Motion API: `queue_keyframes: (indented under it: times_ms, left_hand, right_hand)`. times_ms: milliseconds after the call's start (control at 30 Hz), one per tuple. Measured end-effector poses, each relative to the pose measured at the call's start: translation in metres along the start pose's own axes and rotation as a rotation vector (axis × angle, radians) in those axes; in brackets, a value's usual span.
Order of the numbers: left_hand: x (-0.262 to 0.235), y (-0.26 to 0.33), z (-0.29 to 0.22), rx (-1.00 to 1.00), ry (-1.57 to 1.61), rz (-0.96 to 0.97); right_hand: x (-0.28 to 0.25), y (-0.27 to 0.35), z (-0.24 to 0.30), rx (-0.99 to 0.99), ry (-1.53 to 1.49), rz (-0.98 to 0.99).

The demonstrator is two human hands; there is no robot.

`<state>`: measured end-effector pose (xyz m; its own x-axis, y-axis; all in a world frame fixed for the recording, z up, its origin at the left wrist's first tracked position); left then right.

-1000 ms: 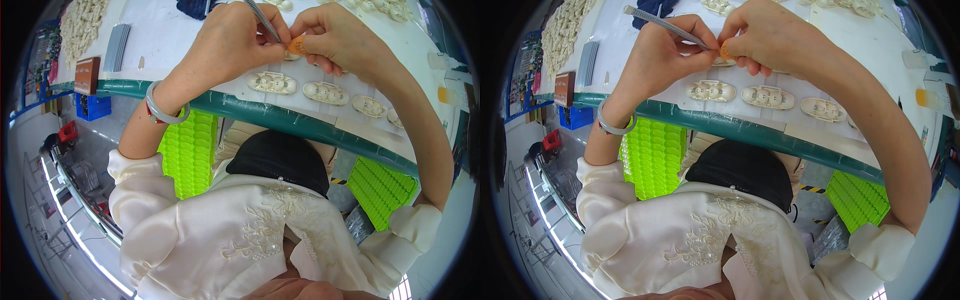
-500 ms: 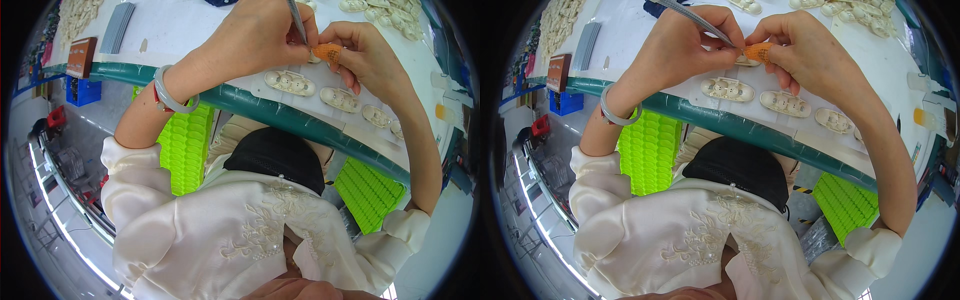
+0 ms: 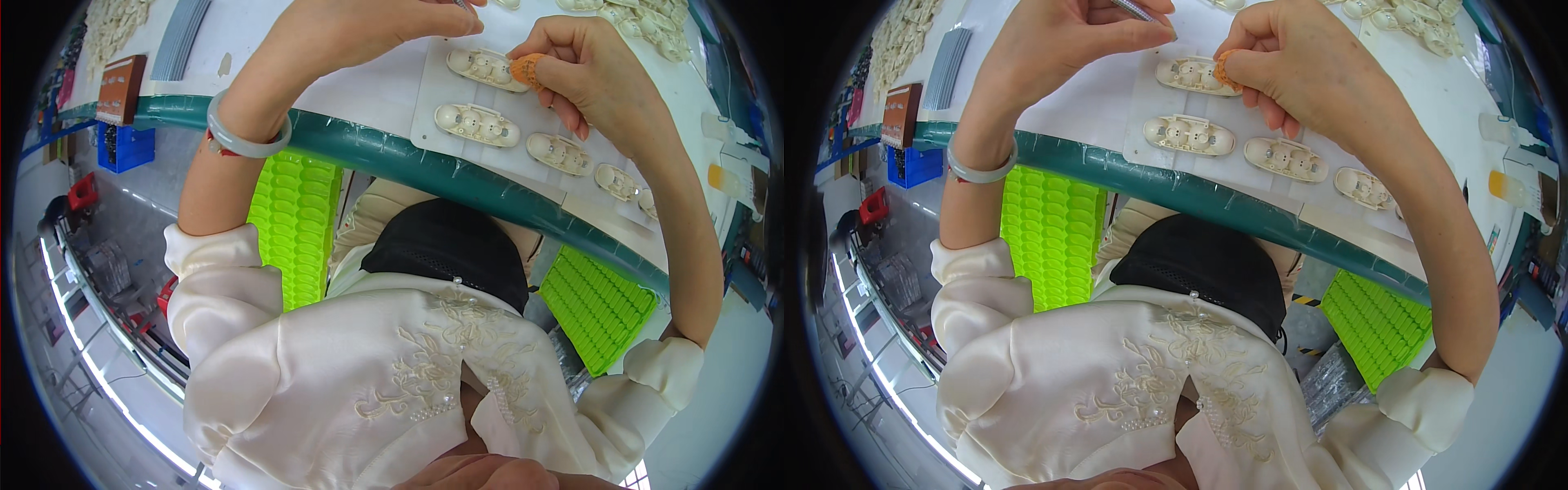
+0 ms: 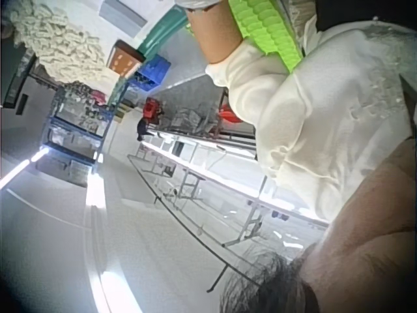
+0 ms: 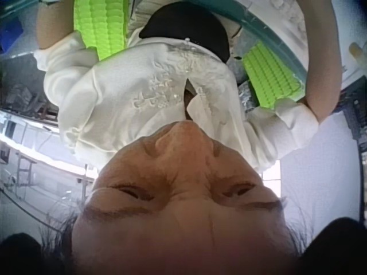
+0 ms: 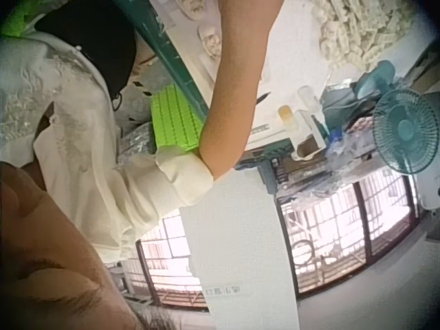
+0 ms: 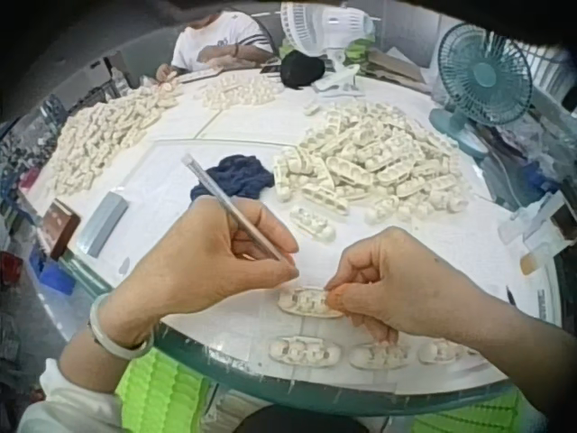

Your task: Assembling small plastic components by applying glue and placing them into a sorted tray.

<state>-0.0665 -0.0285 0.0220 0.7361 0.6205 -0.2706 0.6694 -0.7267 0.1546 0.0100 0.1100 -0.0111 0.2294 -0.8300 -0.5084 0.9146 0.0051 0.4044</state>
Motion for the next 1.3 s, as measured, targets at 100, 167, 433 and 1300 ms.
queue_keyframes:
  times_ms: [100, 167, 433, 1300]
  left_hand:
    - [0.002, 0.007, 0.010, 0.025, 0.122, -0.010]
    - [0.008, 0.009, 0.009, 0.021, 0.076, -0.009]
    - [0.023, 0.012, -0.001, 0.180, -0.176, -0.071]
    - [0.025, 0.007, 0.001, 0.226, -0.330, -0.017]
  right_hand:
    - [-0.001, -0.003, 0.003, 0.004, 0.050, 0.016]
    - [-0.001, -0.005, 0.000, 0.024, 0.089, 0.041]
    - [-0.003, -0.011, 0.022, 0.176, -0.025, 0.189]
    - [-0.009, -0.006, 0.019, 0.089, -0.111, 0.275]
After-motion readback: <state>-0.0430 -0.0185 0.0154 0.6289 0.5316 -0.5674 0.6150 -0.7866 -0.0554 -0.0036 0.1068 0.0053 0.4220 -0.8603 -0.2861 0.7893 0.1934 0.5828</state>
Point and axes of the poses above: each hand's wrist, its own y-axis away from the middle knuckle, its own x-axis out of the palm, z = x × y, the point moved 6 cm from there along -y, towards the middle knuckle, and after that the axes turned 3 degrees about y, right-handed, at the moved point
